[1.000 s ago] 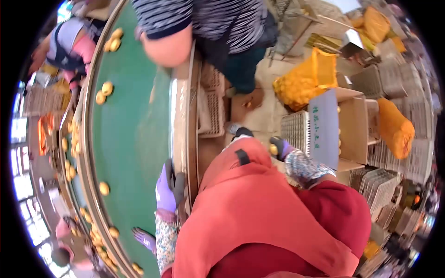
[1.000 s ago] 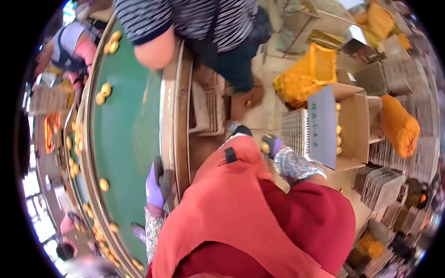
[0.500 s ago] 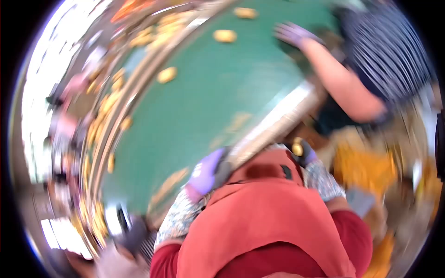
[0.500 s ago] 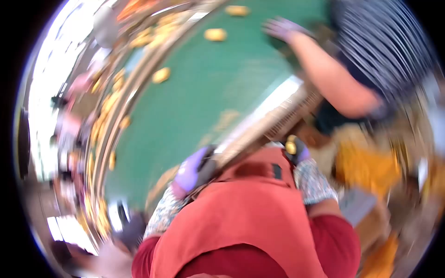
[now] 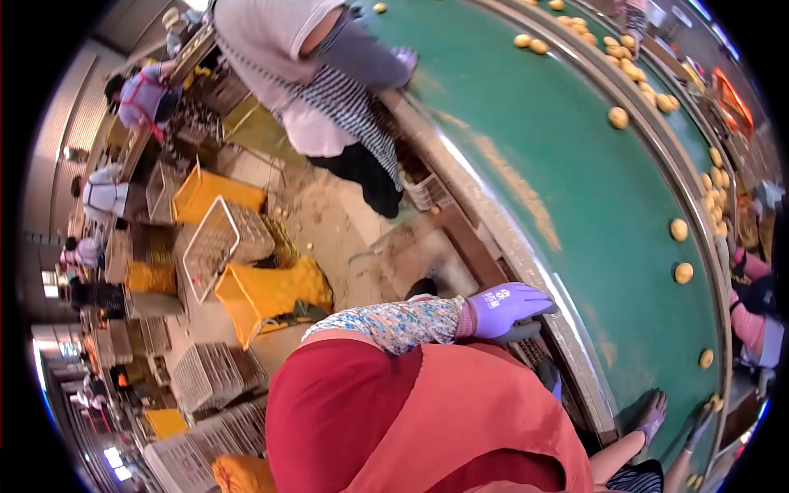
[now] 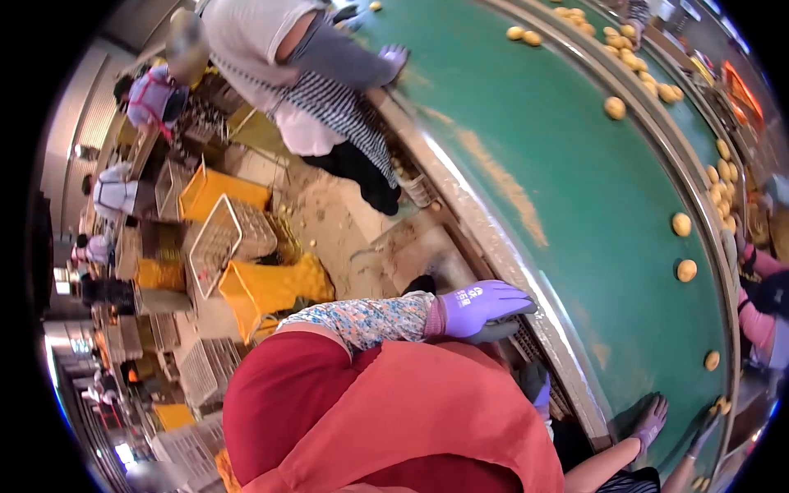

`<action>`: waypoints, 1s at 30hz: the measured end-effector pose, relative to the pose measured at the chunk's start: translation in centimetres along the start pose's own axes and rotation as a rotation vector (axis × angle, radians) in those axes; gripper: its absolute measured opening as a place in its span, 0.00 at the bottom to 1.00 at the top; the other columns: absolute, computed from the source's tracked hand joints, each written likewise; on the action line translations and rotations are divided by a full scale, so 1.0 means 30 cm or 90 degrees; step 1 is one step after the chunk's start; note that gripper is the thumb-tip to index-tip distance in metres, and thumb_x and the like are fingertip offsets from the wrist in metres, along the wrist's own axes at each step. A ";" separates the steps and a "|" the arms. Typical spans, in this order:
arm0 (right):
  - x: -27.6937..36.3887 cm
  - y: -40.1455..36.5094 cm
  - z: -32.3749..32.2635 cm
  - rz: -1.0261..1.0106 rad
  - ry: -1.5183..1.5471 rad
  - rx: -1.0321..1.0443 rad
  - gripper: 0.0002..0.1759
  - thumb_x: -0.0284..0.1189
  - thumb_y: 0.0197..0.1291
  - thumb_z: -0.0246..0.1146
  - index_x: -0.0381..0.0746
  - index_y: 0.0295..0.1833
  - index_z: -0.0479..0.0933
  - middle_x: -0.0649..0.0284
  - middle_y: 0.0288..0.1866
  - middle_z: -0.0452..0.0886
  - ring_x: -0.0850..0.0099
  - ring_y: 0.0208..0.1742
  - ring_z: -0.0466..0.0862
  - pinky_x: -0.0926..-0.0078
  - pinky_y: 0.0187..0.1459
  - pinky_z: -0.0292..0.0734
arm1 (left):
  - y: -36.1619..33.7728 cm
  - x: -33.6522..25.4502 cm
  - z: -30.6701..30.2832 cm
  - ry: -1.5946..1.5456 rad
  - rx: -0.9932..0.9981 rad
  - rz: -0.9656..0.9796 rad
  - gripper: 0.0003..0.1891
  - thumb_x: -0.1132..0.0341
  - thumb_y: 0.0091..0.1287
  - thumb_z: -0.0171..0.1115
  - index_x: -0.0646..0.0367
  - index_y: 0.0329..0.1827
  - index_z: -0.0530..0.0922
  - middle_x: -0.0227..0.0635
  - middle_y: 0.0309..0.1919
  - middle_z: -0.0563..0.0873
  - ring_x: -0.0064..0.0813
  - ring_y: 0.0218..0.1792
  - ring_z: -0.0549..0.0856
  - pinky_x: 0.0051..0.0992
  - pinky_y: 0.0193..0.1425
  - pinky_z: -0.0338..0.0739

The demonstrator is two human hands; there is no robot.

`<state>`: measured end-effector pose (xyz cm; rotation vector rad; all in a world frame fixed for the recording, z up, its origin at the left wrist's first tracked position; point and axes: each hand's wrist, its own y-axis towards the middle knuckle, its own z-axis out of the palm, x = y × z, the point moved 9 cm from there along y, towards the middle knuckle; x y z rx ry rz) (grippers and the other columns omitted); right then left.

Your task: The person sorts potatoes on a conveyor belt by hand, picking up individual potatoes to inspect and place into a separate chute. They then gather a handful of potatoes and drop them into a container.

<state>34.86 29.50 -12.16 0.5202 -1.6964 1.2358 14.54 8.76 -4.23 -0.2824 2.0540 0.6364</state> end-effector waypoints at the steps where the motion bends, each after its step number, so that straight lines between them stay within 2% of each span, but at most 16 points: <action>1: 0.055 0.001 0.137 0.001 -0.042 0.078 0.20 0.31 0.75 0.57 0.34 0.67 0.75 0.60 0.61 0.82 0.66 0.62 0.78 0.66 0.68 0.70 | -0.058 0.038 -0.031 0.008 0.018 -0.041 0.22 0.59 0.69 0.60 0.59 0.63 0.78 0.48 0.56 0.84 0.51 0.57 0.82 0.45 0.63 0.78; 4: 0.237 0.014 0.509 -0.065 -0.152 0.225 0.20 0.29 0.73 0.59 0.31 0.65 0.77 0.60 0.58 0.84 0.68 0.59 0.80 0.69 0.66 0.71 | -0.254 0.172 -0.187 -0.021 0.079 -0.245 0.26 0.55 0.71 0.59 0.58 0.69 0.75 0.51 0.59 0.84 0.52 0.61 0.83 0.42 0.65 0.77; 6: 0.428 0.086 0.650 -0.190 -0.187 0.144 0.19 0.28 0.72 0.60 0.30 0.63 0.78 0.59 0.56 0.85 0.69 0.57 0.82 0.71 0.64 0.72 | -0.435 0.333 -0.296 0.032 0.130 -0.351 0.25 0.53 0.73 0.59 0.58 0.67 0.76 0.52 0.56 0.85 0.52 0.57 0.84 0.43 0.62 0.79; 8: 0.614 0.177 0.704 -0.332 -0.262 -0.025 0.21 0.28 0.75 0.58 0.30 0.68 0.75 0.53 0.62 0.82 0.65 0.62 0.81 0.66 0.68 0.72 | -0.658 0.487 -0.448 0.058 0.060 -0.454 0.26 0.51 0.73 0.60 0.57 0.67 0.77 0.52 0.55 0.86 0.50 0.57 0.85 0.41 0.63 0.79; 10: 0.654 0.292 0.785 -0.390 -0.396 -0.122 0.22 0.27 0.74 0.59 0.29 0.70 0.72 0.52 0.66 0.80 0.64 0.65 0.80 0.65 0.70 0.71 | -0.871 0.568 -0.653 0.023 -0.016 -0.663 0.24 0.52 0.73 0.61 0.56 0.67 0.78 0.51 0.56 0.86 0.48 0.58 0.85 0.38 0.64 0.79; 12: 0.585 0.409 0.931 -0.310 -0.319 -0.048 0.22 0.25 0.70 0.62 0.29 0.67 0.74 0.50 0.63 0.82 0.61 0.64 0.82 0.64 0.65 0.75 | -1.143 0.673 -0.836 0.012 -0.218 -0.770 0.26 0.52 0.71 0.63 0.56 0.68 0.78 0.48 0.55 0.88 0.45 0.60 0.85 0.36 0.64 0.78; 13: 0.566 0.461 0.989 -0.363 -0.477 0.028 0.25 0.29 0.64 0.68 0.31 0.65 0.76 0.48 0.60 0.82 0.54 0.61 0.83 0.59 0.62 0.77 | -1.286 0.727 -0.923 0.032 -0.353 -0.786 0.26 0.52 0.71 0.64 0.58 0.67 0.78 0.47 0.54 0.88 0.42 0.58 0.86 0.34 0.63 0.79; 14: 0.612 0.427 1.053 -0.510 -0.673 -0.069 0.28 0.32 0.58 0.72 0.33 0.63 0.77 0.46 0.56 0.83 0.49 0.57 0.83 0.54 0.60 0.76 | -1.419 0.772 -1.012 0.055 -0.483 -0.789 0.27 0.53 0.70 0.65 0.60 0.66 0.79 0.46 0.53 0.89 0.39 0.56 0.87 0.33 0.62 0.79; 16: 0.598 0.472 1.063 -0.428 -0.676 -0.141 0.30 0.36 0.57 0.72 0.35 0.64 0.77 0.47 0.55 0.83 0.46 0.56 0.82 0.53 0.59 0.76 | -1.614 0.858 -1.167 -0.111 -0.710 -0.767 0.28 0.53 0.70 0.64 0.62 0.68 0.78 0.40 0.51 0.88 0.33 0.51 0.86 0.32 0.56 0.79; 18: 0.617 0.470 1.114 -0.436 -0.752 -0.199 0.32 0.38 0.57 0.72 0.36 0.65 0.76 0.48 0.56 0.83 0.46 0.56 0.82 0.53 0.60 0.75 | -1.601 0.801 -1.337 -0.226 -0.856 -0.738 0.29 0.55 0.70 0.64 0.61 0.70 0.75 0.33 0.50 0.86 0.28 0.48 0.83 0.28 0.49 0.76; 20: 0.611 0.477 1.136 -0.399 -0.815 -0.241 0.36 0.43 0.55 0.72 0.39 0.67 0.75 0.51 0.57 0.83 0.47 0.57 0.81 0.51 0.61 0.73 | -1.549 0.767 -1.491 -0.198 -0.897 -0.679 0.31 0.55 0.70 0.65 0.60 0.73 0.72 0.31 0.51 0.84 0.25 0.46 0.81 0.25 0.46 0.73; 21: 0.596 0.499 1.118 -0.389 -0.827 -0.251 0.37 0.45 0.54 0.72 0.39 0.68 0.75 0.51 0.58 0.82 0.48 0.58 0.80 0.50 0.61 0.72 | -1.549 0.809 -1.553 -0.244 -0.884 -0.665 0.30 0.56 0.71 0.65 0.54 0.74 0.70 0.27 0.53 0.84 0.19 0.44 0.80 0.24 0.44 0.72; 22: 0.565 0.513 1.115 -0.374 -0.823 -0.268 0.38 0.46 0.53 0.72 0.40 0.68 0.75 0.52 0.58 0.82 0.48 0.58 0.80 0.49 0.62 0.71 | -1.511 0.813 -1.634 -0.228 -0.894 -0.664 0.29 0.56 0.71 0.64 0.52 0.74 0.71 0.26 0.53 0.84 0.19 0.43 0.80 0.23 0.45 0.71; 24: 0.582 0.531 1.152 -0.284 -0.818 -0.273 0.39 0.49 0.52 0.73 0.41 0.67 0.75 0.54 0.56 0.82 0.49 0.59 0.78 0.50 0.64 0.68 | -1.428 0.869 -1.825 -0.230 -0.872 -0.642 0.29 0.55 0.72 0.64 0.51 0.75 0.70 0.26 0.54 0.83 0.20 0.46 0.79 0.24 0.46 0.71; 27: 0.588 0.556 1.191 -0.267 -0.774 -0.307 0.38 0.50 0.51 0.73 0.40 0.64 0.77 0.54 0.55 0.82 0.50 0.58 0.78 0.51 0.64 0.68 | -1.273 0.973 -2.154 -0.147 -0.769 -0.594 0.30 0.54 0.74 0.61 0.51 0.77 0.68 0.28 0.61 0.82 0.24 0.51 0.79 0.26 0.50 0.71; 30: 0.576 0.575 1.226 -0.276 -0.810 -0.368 0.38 0.49 0.50 0.74 0.39 0.62 0.77 0.52 0.55 0.82 0.50 0.58 0.78 0.51 0.64 0.68 | -1.075 1.124 -2.479 -0.096 -0.741 -0.492 0.26 0.63 0.72 0.61 0.59 0.73 0.73 0.30 0.52 0.84 0.21 0.45 0.79 0.20 0.49 0.73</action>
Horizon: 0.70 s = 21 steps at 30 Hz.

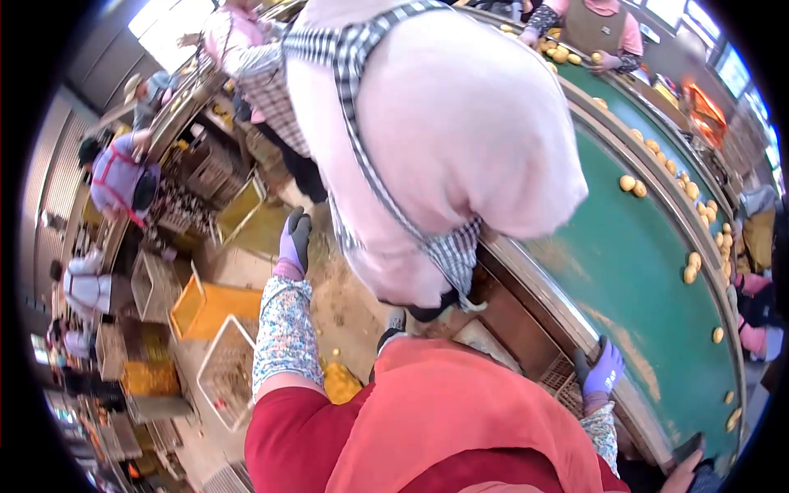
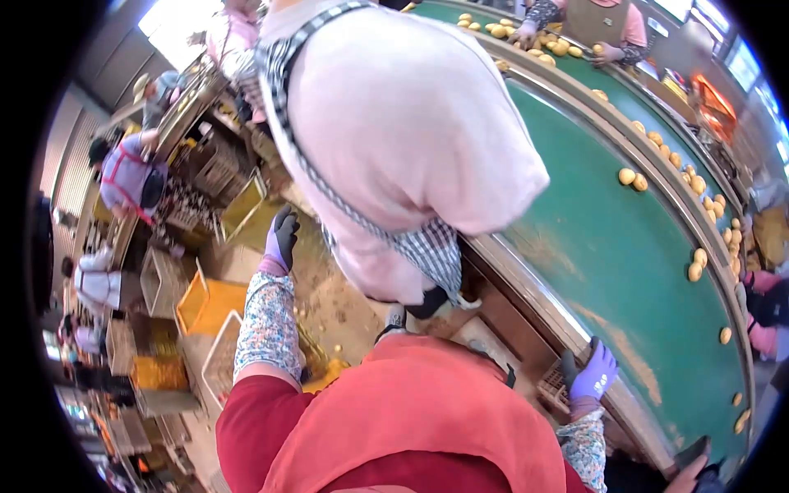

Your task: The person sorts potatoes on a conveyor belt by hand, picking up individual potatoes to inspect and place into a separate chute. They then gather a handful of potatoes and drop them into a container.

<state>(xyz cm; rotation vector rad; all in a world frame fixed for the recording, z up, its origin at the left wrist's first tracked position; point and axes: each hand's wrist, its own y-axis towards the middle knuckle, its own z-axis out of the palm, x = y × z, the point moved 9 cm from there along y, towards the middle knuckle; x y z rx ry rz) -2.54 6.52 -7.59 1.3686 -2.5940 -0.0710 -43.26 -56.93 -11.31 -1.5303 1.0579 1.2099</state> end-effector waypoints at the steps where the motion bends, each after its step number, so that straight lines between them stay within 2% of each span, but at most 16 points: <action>1: -0.009 0.001 0.013 0.027 -0.018 0.003 0.38 0.47 0.48 0.75 0.39 0.62 0.77 0.52 0.55 0.81 0.49 0.59 0.78 0.50 0.65 0.68 | 0.145 -0.013 0.043 0.013 0.048 0.011 0.25 0.65 0.72 0.60 0.59 0.72 0.73 0.30 0.52 0.84 0.22 0.45 0.79 0.21 0.50 0.74; 2: -0.010 -0.002 0.028 0.018 -0.031 -0.035 0.35 0.40 0.45 0.75 0.39 0.61 0.76 0.52 0.56 0.81 0.50 0.59 0.78 0.51 0.66 0.68 | 0.318 0.017 0.071 0.028 0.101 0.020 0.25 0.66 0.72 0.59 0.60 0.72 0.74 0.31 0.51 0.84 0.22 0.45 0.80 0.22 0.51 0.75; 3: -0.013 0.004 0.044 0.055 -0.036 -0.031 0.33 0.33 0.43 0.72 0.39 0.60 0.77 0.53 0.56 0.81 0.50 0.60 0.77 0.52 0.67 0.69 | 0.545 0.126 0.121 -0.087 0.255 0.024 0.25 0.56 0.76 0.58 0.49 0.75 0.72 0.33 0.61 0.83 0.30 0.55 0.81 0.33 0.59 0.76; 4: -0.004 0.010 0.052 0.102 -0.050 -0.038 0.31 0.28 0.42 0.68 0.41 0.59 0.77 0.54 0.56 0.80 0.51 0.62 0.76 0.53 0.67 0.69 | 0.728 0.224 0.150 -0.165 0.168 0.049 0.21 0.65 0.71 0.60 0.58 0.66 0.79 0.35 0.48 0.89 0.32 0.50 0.86 0.27 0.56 0.80; 5: 0.005 0.022 0.057 0.177 -0.050 -0.022 0.30 0.26 0.42 0.67 0.43 0.57 0.77 0.56 0.57 0.80 0.52 0.63 0.75 0.54 0.67 0.69 | 0.792 0.210 0.210 -0.108 0.201 0.045 0.21 0.64 0.70 0.60 0.58 0.66 0.80 0.35 0.49 0.89 0.32 0.50 0.86 0.27 0.56 0.79; 7: 0.003 0.036 0.078 0.258 -0.124 -0.028 0.27 0.26 0.43 0.66 0.45 0.56 0.77 0.57 0.55 0.80 0.53 0.63 0.76 0.55 0.66 0.69 | 0.806 0.160 0.318 0.015 0.292 0.028 0.21 0.63 0.70 0.60 0.58 0.65 0.80 0.36 0.49 0.89 0.33 0.51 0.86 0.28 0.56 0.79; 10: 0.011 0.038 0.108 0.313 -0.164 -0.041 0.19 0.27 0.57 0.59 0.46 0.56 0.77 0.57 0.59 0.80 0.52 0.67 0.74 0.53 0.66 0.69 | 0.783 0.125 0.453 0.148 0.403 0.029 0.22 0.61 0.70 0.61 0.57 0.65 0.80 0.37 0.50 0.89 0.35 0.52 0.86 0.29 0.57 0.79; 11: 0.038 0.048 0.094 0.375 -0.166 0.006 0.21 0.24 0.58 0.57 0.47 0.58 0.77 0.59 0.63 0.79 0.54 0.70 0.73 0.54 0.68 0.69 | 0.773 0.120 0.490 0.181 0.433 0.033 0.22 0.60 0.70 0.61 0.57 0.65 0.80 0.37 0.50 0.89 0.35 0.52 0.86 0.29 0.58 0.79; 12: 0.021 0.050 0.107 0.424 -0.168 0.036 0.21 0.24 0.60 0.56 0.49 0.59 0.77 0.62 0.64 0.79 0.56 0.71 0.72 0.55 0.68 0.69 | 0.756 0.116 0.513 0.211 0.461 0.041 0.22 0.60 0.70 0.61 0.57 0.65 0.81 0.37 0.51 0.89 0.35 0.53 0.86 0.29 0.58 0.79; 15: 0.079 0.036 0.086 0.459 -0.188 0.031 0.25 0.27 0.63 0.55 0.49 0.66 0.75 0.62 0.69 0.76 0.57 0.73 0.70 0.55 0.71 0.67 | 0.708 0.114 0.546 0.279 0.523 0.065 0.22 0.58 0.69 0.61 0.56 0.64 0.81 0.38 0.51 0.89 0.37 0.54 0.86 0.30 0.59 0.79; 16: 0.097 0.052 0.089 0.456 -0.188 0.032 0.26 0.27 0.63 0.54 0.49 0.67 0.75 0.62 0.70 0.76 0.57 0.74 0.70 0.54 0.72 0.66 | 0.688 0.116 0.543 0.297 0.536 0.073 0.22 0.57 0.69 0.61 0.56 0.64 0.81 0.39 0.52 0.89 0.37 0.54 0.86 0.31 0.59 0.79; 18: 0.044 0.056 0.149 0.404 -0.189 -0.014 0.20 0.29 0.65 0.54 0.50 0.62 0.77 0.61 0.67 0.77 0.56 0.73 0.69 0.53 0.72 0.66 | 0.644 0.111 0.518 0.325 0.553 0.095 0.23 0.56 0.69 0.62 0.56 0.64 0.81 0.39 0.52 0.88 0.38 0.55 0.86 0.31 0.60 0.79; 20: 0.070 0.078 0.136 0.395 -0.148 0.040 0.20 0.31 0.67 0.53 0.47 0.64 0.76 0.59 0.70 0.75 0.56 0.74 0.69 0.56 0.72 0.67 | 0.601 0.113 0.484 0.350 0.560 0.113 0.23 0.55 0.69 0.62 0.55 0.63 0.82 0.40 0.53 0.88 0.39 0.55 0.86 0.32 0.60 0.79; 21: -0.142 0.090 0.319 0.284 -0.212 0.055 0.21 0.31 0.68 0.52 0.45 0.65 0.76 0.57 0.70 0.75 0.55 0.74 0.69 0.57 0.72 0.68 | 0.577 0.113 0.468 0.362 0.563 0.121 0.23 0.54 0.69 0.62 0.55 0.63 0.82 0.40 0.53 0.88 0.39 0.56 0.86 0.32 0.61 0.79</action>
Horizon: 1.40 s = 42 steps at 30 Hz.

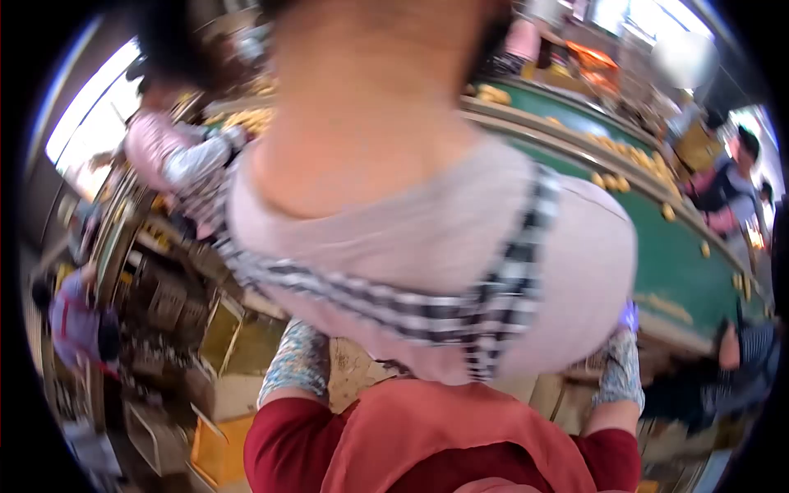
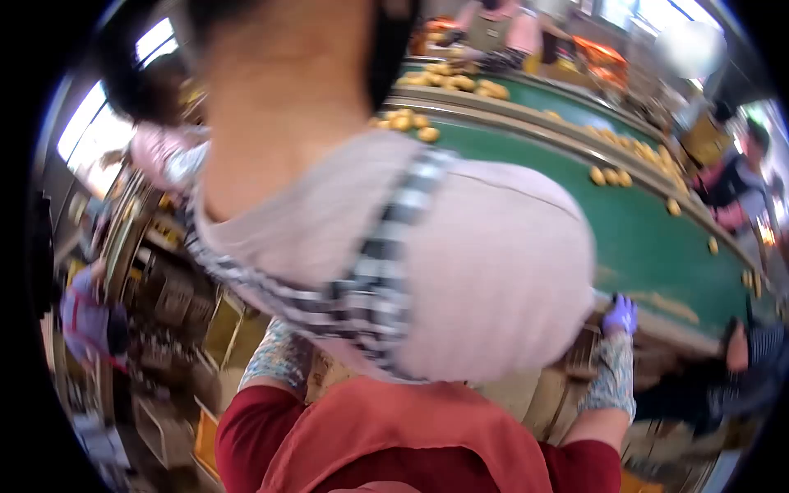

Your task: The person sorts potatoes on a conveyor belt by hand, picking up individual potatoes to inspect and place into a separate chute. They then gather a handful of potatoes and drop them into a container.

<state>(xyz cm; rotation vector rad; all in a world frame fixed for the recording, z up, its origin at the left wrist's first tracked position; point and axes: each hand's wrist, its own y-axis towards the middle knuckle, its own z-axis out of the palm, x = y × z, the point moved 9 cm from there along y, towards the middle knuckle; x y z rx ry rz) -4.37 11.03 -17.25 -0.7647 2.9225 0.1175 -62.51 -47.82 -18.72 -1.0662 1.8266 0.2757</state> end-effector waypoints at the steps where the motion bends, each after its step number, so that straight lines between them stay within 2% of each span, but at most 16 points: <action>1: 0.033 -0.039 -0.085 0.092 0.043 -0.010 0.23 0.36 0.68 0.56 0.45 0.67 0.76 0.56 0.70 0.75 0.53 0.74 0.69 0.58 0.73 0.67 | -0.024 -0.009 0.013 0.013 0.004 0.004 0.23 0.54 0.69 0.62 0.55 0.63 0.82 0.41 0.53 0.88 0.40 0.56 0.86 0.33 0.61 0.79; 7: 0.050 -0.053 -0.128 0.107 0.088 -0.011 0.22 0.35 0.68 0.57 0.44 0.67 0.76 0.57 0.69 0.76 0.56 0.72 0.70 0.60 0.71 0.68 | -0.086 -0.051 0.095 0.070 0.048 0.026 0.25 0.50 0.68 0.63 0.54 0.62 0.83 0.43 0.55 0.88 0.42 0.58 0.85 0.34 0.63 0.78; 12: -0.007 -0.114 -0.135 0.095 0.143 -0.005 0.22 0.33 0.69 0.58 0.43 0.67 0.76 0.58 0.67 0.77 0.58 0.70 0.71 0.61 0.69 0.69 | -0.138 -0.167 0.191 0.119 0.103 0.055 0.26 0.47 0.67 0.63 0.53 0.62 0.83 0.45 0.56 0.88 0.45 0.59 0.85 0.36 0.64 0.78; 15: -0.048 -0.162 -0.151 0.083 0.194 0.003 0.22 0.33 0.69 0.58 0.43 0.67 0.76 0.59 0.67 0.77 0.59 0.68 0.72 0.62 0.68 0.70 | -0.170 -0.226 0.226 0.141 0.119 0.039 0.26 0.45 0.67 0.64 0.52 0.61 0.84 0.46 0.57 0.88 0.46 0.60 0.85 0.37 0.65 0.78; 18: -0.094 -0.202 -0.179 0.075 0.269 0.013 0.22 0.32 0.69 0.58 0.43 0.66 0.76 0.59 0.66 0.78 0.60 0.67 0.72 0.63 0.67 0.70 | -0.149 -0.189 0.302 0.122 0.138 0.007 0.30 0.40 0.65 0.63 0.53 0.61 0.84 0.47 0.57 0.88 0.48 0.61 0.85 0.38 0.66 0.77; 20: -0.138 -0.240 -0.206 0.078 0.325 0.018 0.21 0.31 0.69 0.58 0.42 0.66 0.76 0.60 0.65 0.78 0.61 0.66 0.73 0.64 0.66 0.70 | -0.162 -0.212 0.334 0.127 0.095 0.113 0.29 0.40 0.67 0.61 0.53 0.61 0.83 0.47 0.57 0.87 0.49 0.61 0.84 0.38 0.66 0.77; 21: -0.169 -0.260 -0.221 0.076 0.348 0.024 0.21 0.31 0.69 0.58 0.42 0.66 0.77 0.60 0.65 0.78 0.62 0.66 0.73 0.64 0.66 0.71 | -0.155 -0.212 0.371 0.154 0.099 0.043 0.29 0.40 0.68 0.60 0.53 0.61 0.83 0.47 0.57 0.87 0.49 0.60 0.84 0.39 0.65 0.77; 22: -0.192 -0.278 -0.232 0.079 0.372 0.032 0.21 0.31 0.69 0.59 0.42 0.66 0.77 0.60 0.65 0.79 0.62 0.65 0.73 0.65 0.66 0.71 | -0.154 -0.231 0.396 0.157 0.114 0.036 0.28 0.41 0.68 0.60 0.53 0.61 0.83 0.47 0.57 0.87 0.48 0.60 0.84 0.38 0.65 0.77; 27: -0.270 -0.354 -0.232 0.105 0.457 0.080 0.21 0.30 0.69 0.59 0.41 0.66 0.77 0.61 0.63 0.79 0.64 0.63 0.74 0.66 0.64 0.72 | -0.126 -0.279 0.554 0.139 0.194 0.046 0.25 0.46 0.69 0.61 0.55 0.60 0.84 0.45 0.55 0.88 0.43 0.58 0.85 0.37 0.64 0.78; 32: -0.233 -0.381 -0.219 0.104 0.520 0.108 0.21 0.28 0.69 0.60 0.40 0.66 0.77 0.62 0.62 0.80 0.66 0.61 0.75 0.68 0.62 0.73 | -0.113 -0.307 0.709 0.136 0.264 0.058 0.22 0.51 0.69 0.62 0.56 0.59 0.84 0.43 0.53 0.89 0.38 0.56 0.85 0.36 0.63 0.78; 37: -0.118 -0.336 -0.246 0.063 0.630 0.129 0.20 0.27 0.69 0.60 0.40 0.66 0.77 0.63 0.61 0.81 0.68 0.59 0.76 0.70 0.61 0.74 | -0.138 -0.345 0.976 0.106 0.400 0.083 0.19 0.56 0.70 0.63 0.58 0.58 0.84 0.41 0.51 0.89 0.33 0.53 0.85 0.35 0.62 0.79; 40: -0.018 -0.300 -0.274 0.027 0.712 0.137 0.20 0.26 0.69 0.60 0.39 0.66 0.77 0.63 0.60 0.81 0.70 0.58 0.76 0.71 0.60 0.74 | -0.227 -0.383 1.266 0.028 0.556 0.103 0.18 0.59 0.70 0.63 0.59 0.57 0.84 0.40 0.50 0.90 0.30 0.52 0.85 0.34 0.61 0.79; 42: 0.052 -0.283 -0.292 0.010 0.748 0.140 0.20 0.26 0.70 0.60 0.39 0.66 0.77 0.64 0.59 0.82 0.70 0.57 0.77 0.72 0.59 0.74 | -0.365 -0.440 1.421 -0.078 0.676 0.126 0.17 0.61 0.71 0.63 0.60 0.57 0.84 0.39 0.49 0.90 0.28 0.51 0.85 0.34 0.60 0.79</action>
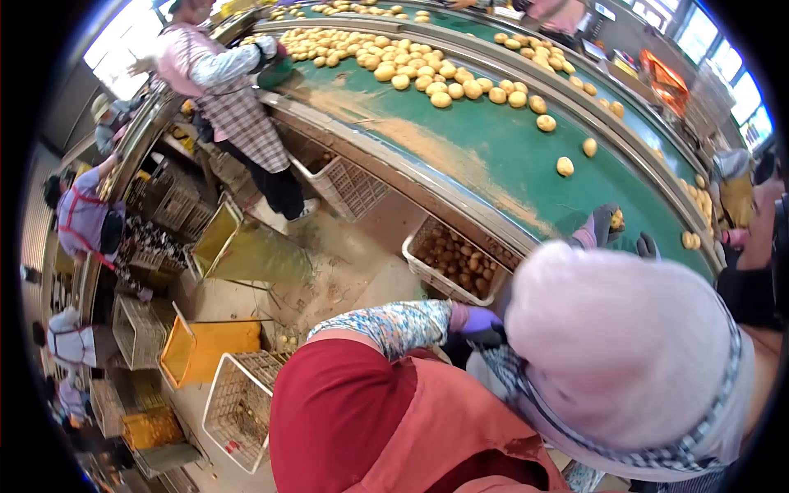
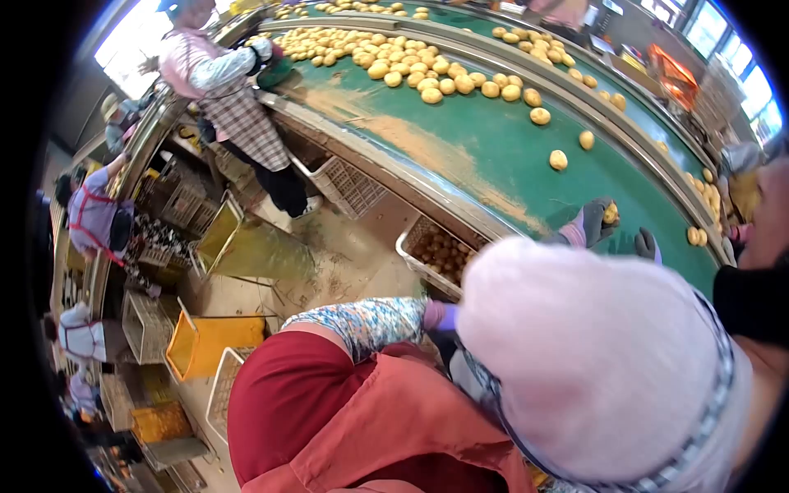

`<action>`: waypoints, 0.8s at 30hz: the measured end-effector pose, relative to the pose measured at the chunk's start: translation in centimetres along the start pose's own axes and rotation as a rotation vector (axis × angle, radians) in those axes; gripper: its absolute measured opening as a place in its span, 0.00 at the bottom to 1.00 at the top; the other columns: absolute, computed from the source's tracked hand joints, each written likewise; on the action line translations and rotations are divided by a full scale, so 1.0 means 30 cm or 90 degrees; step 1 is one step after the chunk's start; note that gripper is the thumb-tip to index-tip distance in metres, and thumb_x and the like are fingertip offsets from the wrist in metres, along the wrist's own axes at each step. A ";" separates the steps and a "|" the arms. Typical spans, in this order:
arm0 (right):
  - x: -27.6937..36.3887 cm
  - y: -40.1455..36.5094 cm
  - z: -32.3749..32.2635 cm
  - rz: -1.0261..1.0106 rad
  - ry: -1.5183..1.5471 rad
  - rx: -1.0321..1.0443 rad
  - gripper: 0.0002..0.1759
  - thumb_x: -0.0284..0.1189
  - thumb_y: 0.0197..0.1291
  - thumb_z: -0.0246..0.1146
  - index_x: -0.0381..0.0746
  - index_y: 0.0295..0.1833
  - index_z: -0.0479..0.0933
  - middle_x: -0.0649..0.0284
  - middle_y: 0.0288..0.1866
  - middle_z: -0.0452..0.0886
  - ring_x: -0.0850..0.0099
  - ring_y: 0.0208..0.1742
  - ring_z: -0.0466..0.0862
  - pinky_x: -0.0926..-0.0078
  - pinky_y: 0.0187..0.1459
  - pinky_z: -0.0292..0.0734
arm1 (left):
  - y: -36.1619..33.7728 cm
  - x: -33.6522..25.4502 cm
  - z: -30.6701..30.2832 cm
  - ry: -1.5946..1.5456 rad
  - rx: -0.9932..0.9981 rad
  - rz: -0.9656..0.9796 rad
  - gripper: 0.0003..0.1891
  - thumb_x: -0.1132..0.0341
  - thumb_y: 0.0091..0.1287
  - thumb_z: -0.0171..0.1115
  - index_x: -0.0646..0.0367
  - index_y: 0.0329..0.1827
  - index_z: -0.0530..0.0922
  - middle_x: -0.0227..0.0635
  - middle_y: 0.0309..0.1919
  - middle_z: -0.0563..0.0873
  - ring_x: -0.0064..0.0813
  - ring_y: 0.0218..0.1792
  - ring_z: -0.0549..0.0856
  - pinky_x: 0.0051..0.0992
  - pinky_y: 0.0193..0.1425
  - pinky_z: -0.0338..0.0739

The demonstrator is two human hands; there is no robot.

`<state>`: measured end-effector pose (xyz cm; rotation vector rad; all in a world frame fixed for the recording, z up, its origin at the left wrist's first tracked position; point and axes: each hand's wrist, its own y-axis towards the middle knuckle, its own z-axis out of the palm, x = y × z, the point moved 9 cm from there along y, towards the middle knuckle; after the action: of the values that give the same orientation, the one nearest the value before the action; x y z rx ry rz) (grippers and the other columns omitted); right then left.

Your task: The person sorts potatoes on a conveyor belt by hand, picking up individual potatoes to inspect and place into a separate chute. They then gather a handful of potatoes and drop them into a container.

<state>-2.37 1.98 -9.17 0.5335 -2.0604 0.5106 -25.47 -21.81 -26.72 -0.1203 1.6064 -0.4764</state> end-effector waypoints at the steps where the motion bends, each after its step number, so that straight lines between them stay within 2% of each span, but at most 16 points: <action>1: 0.022 0.021 0.039 -0.006 0.005 0.005 0.20 0.26 0.70 0.61 0.39 0.66 0.77 0.64 0.59 0.82 0.71 0.56 0.77 0.72 0.58 0.75 | -0.028 -0.068 0.070 -0.045 0.052 0.058 0.17 0.61 0.72 0.63 0.59 0.59 0.84 0.37 0.51 0.89 0.26 0.53 0.84 0.33 0.62 0.78; 2: 0.035 0.016 0.061 0.002 0.018 0.005 0.20 0.25 0.70 0.61 0.39 0.66 0.77 0.64 0.59 0.82 0.71 0.56 0.77 0.72 0.58 0.75 | -0.060 -0.135 0.138 -0.094 0.108 0.112 0.19 0.61 0.72 0.63 0.59 0.62 0.83 0.36 0.53 0.89 0.24 0.55 0.83 0.33 0.64 0.77; 3: 0.047 0.024 0.099 0.007 0.025 0.008 0.20 0.25 0.70 0.61 0.38 0.66 0.77 0.64 0.58 0.82 0.72 0.55 0.77 0.73 0.58 0.75 | -0.069 -0.148 0.195 -0.166 0.162 0.148 0.22 0.60 0.74 0.62 0.58 0.67 0.79 0.38 0.59 0.87 0.26 0.60 0.82 0.33 0.69 0.75; 5: 0.050 0.039 0.167 0.024 0.021 -0.001 0.20 0.25 0.70 0.61 0.38 0.66 0.78 0.65 0.58 0.83 0.72 0.55 0.78 0.73 0.57 0.75 | -0.115 -0.209 0.128 -0.023 0.170 0.219 0.24 0.62 0.78 0.59 0.59 0.74 0.73 0.38 0.68 0.81 0.28 0.66 0.79 0.33 0.74 0.70; 6: 0.051 0.047 0.222 0.036 0.014 -0.004 0.20 0.24 0.70 0.61 0.38 0.66 0.78 0.65 0.57 0.83 0.73 0.54 0.78 0.74 0.57 0.76 | -0.167 -0.279 0.022 0.068 0.161 0.149 0.25 0.60 0.77 0.60 0.57 0.74 0.73 0.39 0.66 0.83 0.28 0.65 0.81 0.33 0.71 0.74; 9: 0.023 0.027 0.452 0.087 -0.013 0.008 0.20 0.24 0.70 0.61 0.38 0.66 0.78 0.65 0.57 0.83 0.74 0.53 0.78 0.75 0.56 0.76 | -0.299 -0.360 -0.299 -0.062 0.158 0.011 0.25 0.59 0.76 0.60 0.56 0.74 0.74 0.38 0.63 0.85 0.29 0.63 0.83 0.31 0.67 0.78; 11: 0.011 -0.014 0.637 0.126 -0.007 0.021 0.20 0.23 0.70 0.62 0.37 0.66 0.78 0.66 0.56 0.83 0.75 0.52 0.79 0.75 0.55 0.76 | -0.366 -0.404 -0.559 0.064 0.020 0.216 0.25 0.58 0.75 0.60 0.56 0.73 0.75 0.38 0.60 0.87 0.27 0.58 0.85 0.29 0.63 0.81; 12: 0.012 -0.062 0.737 0.150 0.004 0.030 0.20 0.23 0.70 0.62 0.37 0.66 0.78 0.66 0.56 0.84 0.75 0.52 0.79 0.76 0.55 0.77 | -0.440 -0.422 -0.688 0.008 0.010 0.146 0.22 0.62 0.77 0.60 0.58 0.71 0.75 0.39 0.60 0.86 0.25 0.57 0.84 0.27 0.64 0.79; 13: 0.011 -0.106 0.853 0.175 0.018 0.049 0.20 0.23 0.70 0.62 0.37 0.66 0.78 0.66 0.56 0.84 0.76 0.51 0.79 0.76 0.54 0.77 | -0.479 -0.398 -0.788 -0.135 -0.012 0.215 0.19 0.66 0.76 0.58 0.59 0.68 0.75 0.37 0.56 0.87 0.26 0.55 0.85 0.29 0.62 0.80; 15: 0.033 -0.190 1.078 0.223 0.066 0.102 0.20 0.22 0.70 0.62 0.37 0.66 0.78 0.66 0.55 0.84 0.77 0.50 0.80 0.77 0.54 0.77 | -0.599 -0.339 -1.048 -0.130 -0.116 0.295 0.18 0.70 0.76 0.60 0.60 0.67 0.76 0.34 0.52 0.87 0.21 0.48 0.84 0.26 0.55 0.81; 17: 0.101 -0.224 1.294 0.250 0.137 0.187 0.20 0.22 0.70 0.62 0.36 0.66 0.78 0.67 0.54 0.84 0.77 0.49 0.80 0.77 0.53 0.78 | -0.761 -0.256 -1.306 -0.072 -0.278 0.181 0.16 0.70 0.76 0.61 0.59 0.64 0.79 0.32 0.49 0.87 0.22 0.47 0.83 0.25 0.53 0.80; 19: 0.246 -0.118 1.443 0.231 0.196 0.250 0.20 0.21 0.70 0.62 0.36 0.66 0.78 0.67 0.54 0.85 0.78 0.48 0.80 0.78 0.52 0.78 | -0.899 -0.166 -1.586 0.074 -0.484 0.292 0.18 0.70 0.75 0.62 0.59 0.66 0.79 0.36 0.49 0.88 0.25 0.48 0.85 0.28 0.55 0.80; 20: 0.367 -0.003 1.492 0.201 0.222 0.273 0.20 0.23 0.70 0.63 0.36 0.66 0.78 0.69 0.56 0.83 0.79 0.51 0.79 0.78 0.55 0.77 | -0.966 -0.084 -1.698 0.022 -0.566 0.226 0.17 0.71 0.74 0.62 0.61 0.65 0.79 0.39 0.52 0.88 0.27 0.51 0.86 0.28 0.58 0.80; 21: 0.527 0.089 1.521 0.211 0.231 0.264 0.19 0.23 0.71 0.62 0.36 0.66 0.78 0.68 0.55 0.83 0.79 0.52 0.79 0.78 0.56 0.77 | -1.019 -0.003 -1.804 0.084 -0.643 0.178 0.17 0.71 0.74 0.61 0.64 0.64 0.80 0.43 0.54 0.88 0.29 0.54 0.86 0.29 0.60 0.79; 22: 0.683 0.188 1.547 0.134 0.201 0.239 0.19 0.24 0.71 0.62 0.37 0.66 0.78 0.69 0.52 0.83 0.80 0.49 0.79 0.80 0.53 0.77 | -1.063 0.043 -1.885 0.085 -0.685 0.138 0.17 0.69 0.74 0.60 0.65 0.63 0.80 0.45 0.54 0.88 0.29 0.55 0.86 0.29 0.61 0.79; 24: 0.836 0.321 1.620 0.180 0.177 0.233 0.20 0.27 0.72 0.62 0.37 0.67 0.77 0.69 0.50 0.82 0.81 0.47 0.78 0.82 0.50 0.75 | -1.106 0.124 -1.963 0.039 -0.739 0.126 0.17 0.68 0.75 0.60 0.67 0.63 0.80 0.44 0.52 0.88 0.29 0.54 0.86 0.29 0.60 0.79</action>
<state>-52.80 -20.94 -13.07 0.3557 -1.7881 1.0816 -90.01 -39.67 -16.67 -0.8060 1.7504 0.6579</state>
